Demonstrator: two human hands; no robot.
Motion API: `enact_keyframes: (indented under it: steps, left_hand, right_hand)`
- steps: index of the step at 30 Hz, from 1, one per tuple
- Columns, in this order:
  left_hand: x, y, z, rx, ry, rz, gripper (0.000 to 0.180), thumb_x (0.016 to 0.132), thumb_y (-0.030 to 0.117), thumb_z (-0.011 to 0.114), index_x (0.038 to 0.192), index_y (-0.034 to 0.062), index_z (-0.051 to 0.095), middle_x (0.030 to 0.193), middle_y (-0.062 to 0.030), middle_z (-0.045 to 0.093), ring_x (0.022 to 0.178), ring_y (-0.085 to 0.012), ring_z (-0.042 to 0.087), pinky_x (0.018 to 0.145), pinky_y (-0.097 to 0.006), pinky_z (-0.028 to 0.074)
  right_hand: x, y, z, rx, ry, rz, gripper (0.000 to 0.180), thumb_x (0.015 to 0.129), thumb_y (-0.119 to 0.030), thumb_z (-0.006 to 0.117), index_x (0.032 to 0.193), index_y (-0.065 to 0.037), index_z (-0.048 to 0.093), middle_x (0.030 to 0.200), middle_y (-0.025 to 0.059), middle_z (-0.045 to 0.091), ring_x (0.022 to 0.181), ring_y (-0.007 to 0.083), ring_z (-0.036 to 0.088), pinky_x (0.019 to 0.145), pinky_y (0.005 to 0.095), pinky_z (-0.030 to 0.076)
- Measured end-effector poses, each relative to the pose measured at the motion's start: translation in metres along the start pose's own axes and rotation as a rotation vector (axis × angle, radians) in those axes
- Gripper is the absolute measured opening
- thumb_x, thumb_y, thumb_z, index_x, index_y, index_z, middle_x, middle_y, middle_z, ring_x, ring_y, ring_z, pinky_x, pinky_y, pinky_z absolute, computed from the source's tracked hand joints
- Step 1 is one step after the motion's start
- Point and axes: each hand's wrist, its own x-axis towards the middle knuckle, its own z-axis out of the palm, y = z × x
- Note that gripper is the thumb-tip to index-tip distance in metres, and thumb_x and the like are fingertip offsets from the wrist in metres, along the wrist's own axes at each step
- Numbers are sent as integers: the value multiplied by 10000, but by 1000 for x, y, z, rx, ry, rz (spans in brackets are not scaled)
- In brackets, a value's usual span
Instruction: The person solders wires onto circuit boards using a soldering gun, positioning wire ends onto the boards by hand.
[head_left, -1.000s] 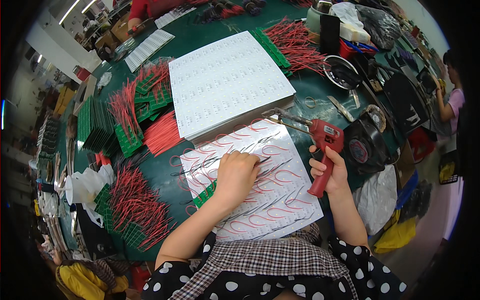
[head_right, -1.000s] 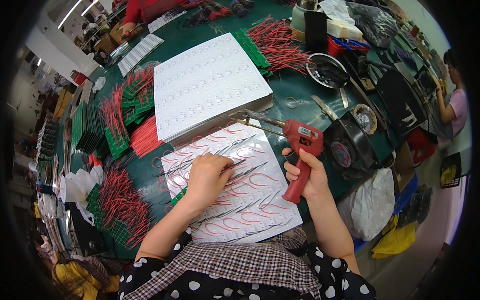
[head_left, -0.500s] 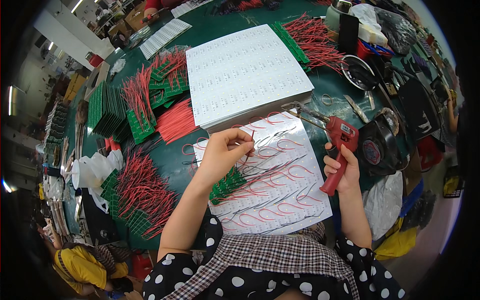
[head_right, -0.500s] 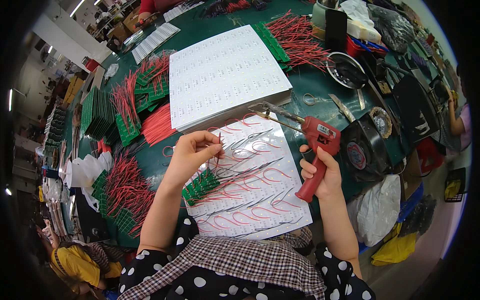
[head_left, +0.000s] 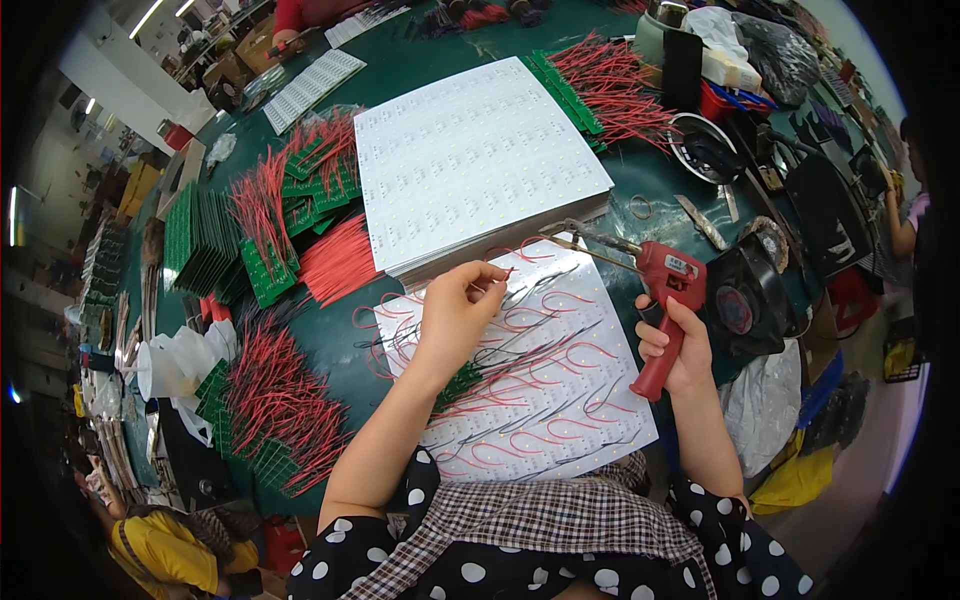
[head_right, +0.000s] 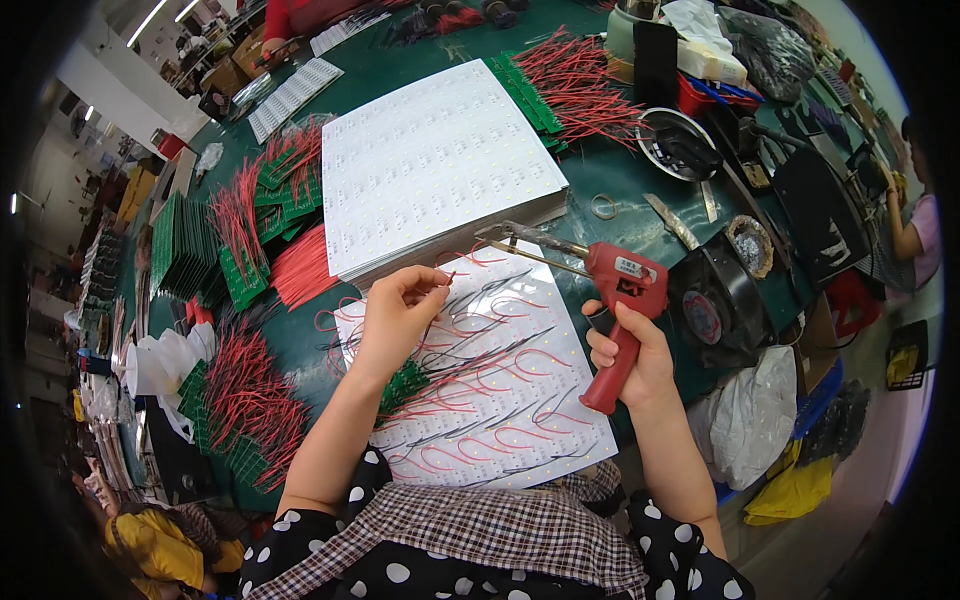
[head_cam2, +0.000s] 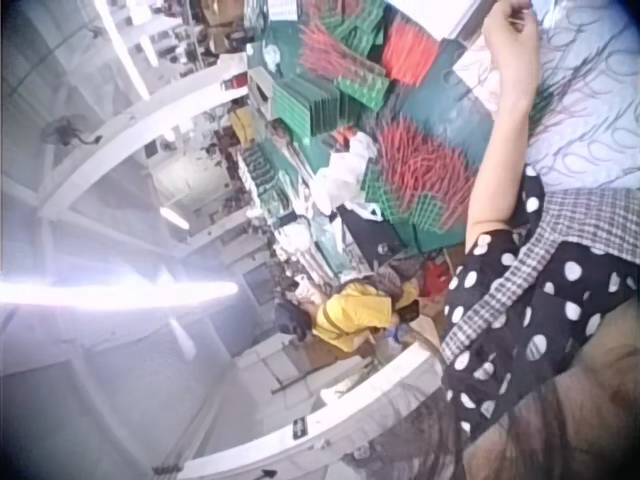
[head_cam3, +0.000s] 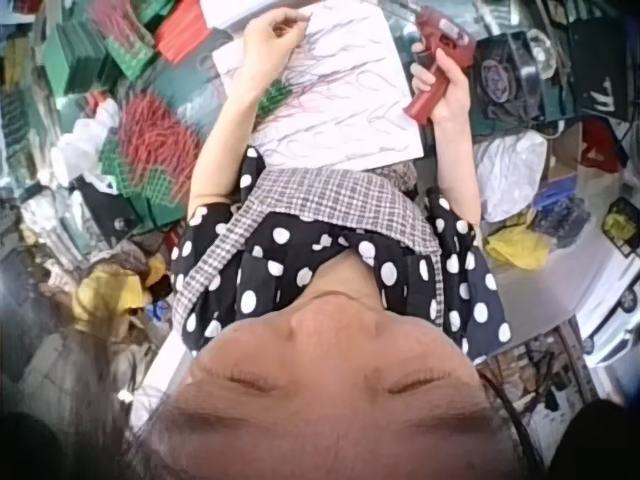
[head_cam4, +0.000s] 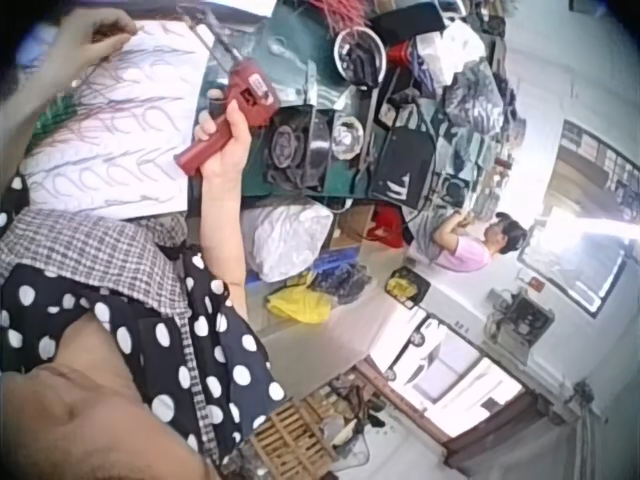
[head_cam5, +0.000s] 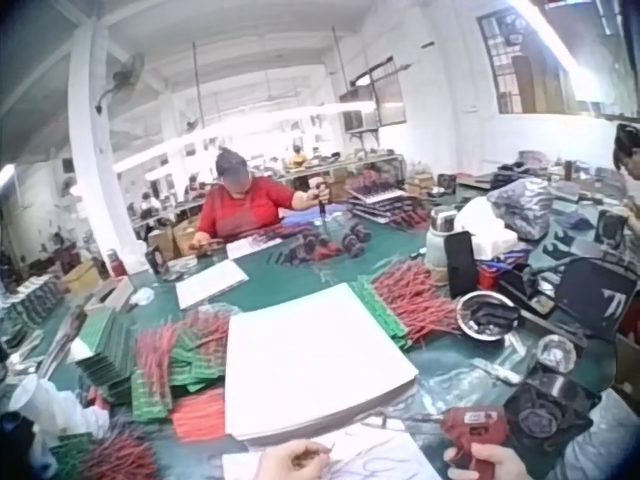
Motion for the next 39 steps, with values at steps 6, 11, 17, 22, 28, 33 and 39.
enact_keyframes:
  steps: [6,11,17,22,28,33,39]
  left_hand:
    - [2,-4,17,705,187,443,95,744,40,597,837,23,607,705,-79,559,623,-184,558,548,-284,441]
    - [4,-22,22,956,150,624,118,697,47,588,811,36,615,726,-80,562,680,-221,566,557,-323,459]
    - [-1,-23,22,1014,151,721,230,641,42,580,867,38,621,745,-51,545,665,-197,546,537,-295,457]
    - [-1,-22,23,1006,128,681,264,636,27,574,897,28,611,775,-59,541,690,-199,545,547,-287,464]
    - [-2,-19,20,989,102,628,274,635,20,573,906,19,609,792,-71,544,715,-211,548,569,-294,471]
    - [-1,-19,20,979,91,609,275,634,20,573,906,17,608,796,-77,542,717,-214,546,573,-296,471]
    - [-2,-20,20,976,101,614,273,631,16,574,902,19,606,793,-72,537,713,-209,544,563,-294,468]
  right_hand:
    - [-9,-2,41,-555,83,-208,351,782,-73,562,1108,16,465,946,153,589,539,110,504,469,223,420]
    - [-10,0,48,-885,87,-240,390,739,-8,598,1114,20,496,923,123,611,556,86,517,495,216,436]
    - [-13,1,41,-976,131,-176,330,738,-10,620,1056,25,541,872,89,621,560,79,531,487,206,438]
    - [-13,-1,39,-974,143,-125,339,739,-12,607,1066,26,521,864,99,610,553,92,533,485,221,443]
    - [-12,-2,47,-1022,182,-53,262,729,-39,664,974,11,588,791,51,615,573,69,540,478,205,434]
    - [-12,-1,46,-1099,171,-79,272,712,-51,693,959,11,595,767,28,599,586,64,532,503,207,433]
    - [-13,-1,44,-1095,156,-58,279,712,-50,697,966,8,598,775,20,593,595,56,512,524,209,427]
